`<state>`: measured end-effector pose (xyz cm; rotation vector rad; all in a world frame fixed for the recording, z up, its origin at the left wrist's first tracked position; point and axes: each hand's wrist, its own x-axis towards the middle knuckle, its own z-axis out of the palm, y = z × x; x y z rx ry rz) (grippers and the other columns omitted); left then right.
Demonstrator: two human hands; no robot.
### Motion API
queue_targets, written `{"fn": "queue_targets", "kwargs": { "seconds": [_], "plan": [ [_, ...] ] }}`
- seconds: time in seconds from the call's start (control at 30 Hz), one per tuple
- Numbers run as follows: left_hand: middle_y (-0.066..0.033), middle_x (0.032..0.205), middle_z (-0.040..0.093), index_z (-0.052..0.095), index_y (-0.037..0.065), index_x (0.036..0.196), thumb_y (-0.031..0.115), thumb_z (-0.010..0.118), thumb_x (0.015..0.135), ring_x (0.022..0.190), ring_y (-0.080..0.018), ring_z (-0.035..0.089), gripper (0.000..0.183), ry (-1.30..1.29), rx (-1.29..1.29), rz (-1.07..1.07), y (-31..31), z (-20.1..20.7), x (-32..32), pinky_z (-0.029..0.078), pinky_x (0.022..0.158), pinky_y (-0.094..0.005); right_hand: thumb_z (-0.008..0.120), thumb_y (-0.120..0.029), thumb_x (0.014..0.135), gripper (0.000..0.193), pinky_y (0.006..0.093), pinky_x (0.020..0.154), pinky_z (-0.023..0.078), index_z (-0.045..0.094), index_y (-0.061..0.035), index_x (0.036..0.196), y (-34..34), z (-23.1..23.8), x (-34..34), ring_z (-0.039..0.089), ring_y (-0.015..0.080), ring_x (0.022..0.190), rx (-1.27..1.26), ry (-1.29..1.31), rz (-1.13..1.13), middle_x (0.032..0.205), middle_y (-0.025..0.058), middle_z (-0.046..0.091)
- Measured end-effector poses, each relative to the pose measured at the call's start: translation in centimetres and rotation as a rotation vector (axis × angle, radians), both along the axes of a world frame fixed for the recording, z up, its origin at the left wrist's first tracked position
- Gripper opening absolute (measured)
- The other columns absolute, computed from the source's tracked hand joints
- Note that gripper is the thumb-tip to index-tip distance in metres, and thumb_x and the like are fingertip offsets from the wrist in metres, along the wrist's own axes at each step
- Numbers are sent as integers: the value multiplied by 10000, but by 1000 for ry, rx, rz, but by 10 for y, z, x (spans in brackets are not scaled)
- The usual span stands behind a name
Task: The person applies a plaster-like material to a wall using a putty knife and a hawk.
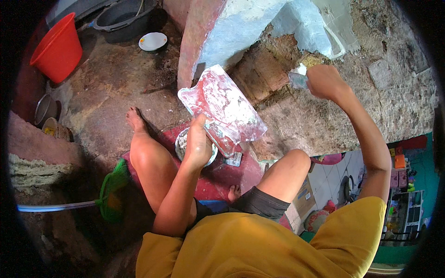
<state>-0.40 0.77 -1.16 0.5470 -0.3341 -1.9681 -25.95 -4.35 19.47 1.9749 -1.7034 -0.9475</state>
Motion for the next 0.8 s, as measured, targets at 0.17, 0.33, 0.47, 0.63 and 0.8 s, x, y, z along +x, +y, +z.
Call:
{"fn": "queue_targets", "kwargs": {
  "seconds": [0.17, 0.33, 0.47, 0.63, 0.8],
  "plan": [
    [-153, 1154, 571, 469, -22, 1205, 251, 401, 913, 1062, -281, 556, 406, -39, -47, -4, 0, -1, 2, 407, 969, -415, 574, -160, 777, 212, 478, 692, 497, 625, 45, 756, -3, 14, 5, 631, 402, 769, -17, 40, -40, 759, 227, 633],
    [-147, 1113, 578, 479, -18, 1178, 228, 403, 905, 1033, -268, 566, 375, -10, 3, 13, 1, 6, 1, 420, 947, -406, 597, -202, 790, 239, 477, 699, 490, 631, 33, 765, 0, 32, 6, 626, 396, 771, -55, 12, -67, 765, 240, 625],
    [-142, 1112, 573, 480, -13, 1165, 223, 401, 904, 1026, -263, 566, 360, -15, 51, 67, 1, 6, -1, 424, 939, -406, 598, -213, 792, 244, 472, 693, 490, 624, 23, 738, 7, 37, 14, 619, 395, 760, -39, -30, -35, 755, 238, 620],
    [-144, 1130, 569, 478, -8, 1170, 235, 407, 906, 1033, -270, 562, 366, 0, 24, 24, 0, 6, -2, 419, 945, -416, 594, -200, 786, 221, 477, 687, 491, 619, 12, 729, 5, 5, 3, 620, 392, 756, -29, -6, 1, 750, 221, 623],
    [-134, 1122, 577, 483, 0, 1169, 217, 437, 884, 1028, -273, 565, 362, 8, 59, 20, 0, 5, -1, 419, 944, -413, 597, -200, 784, 210, 488, 694, 482, 619, 4, 737, 6, 4, -10, 612, 404, 762, -67, -32, -30, 773, 221, 624]
  ]
}}
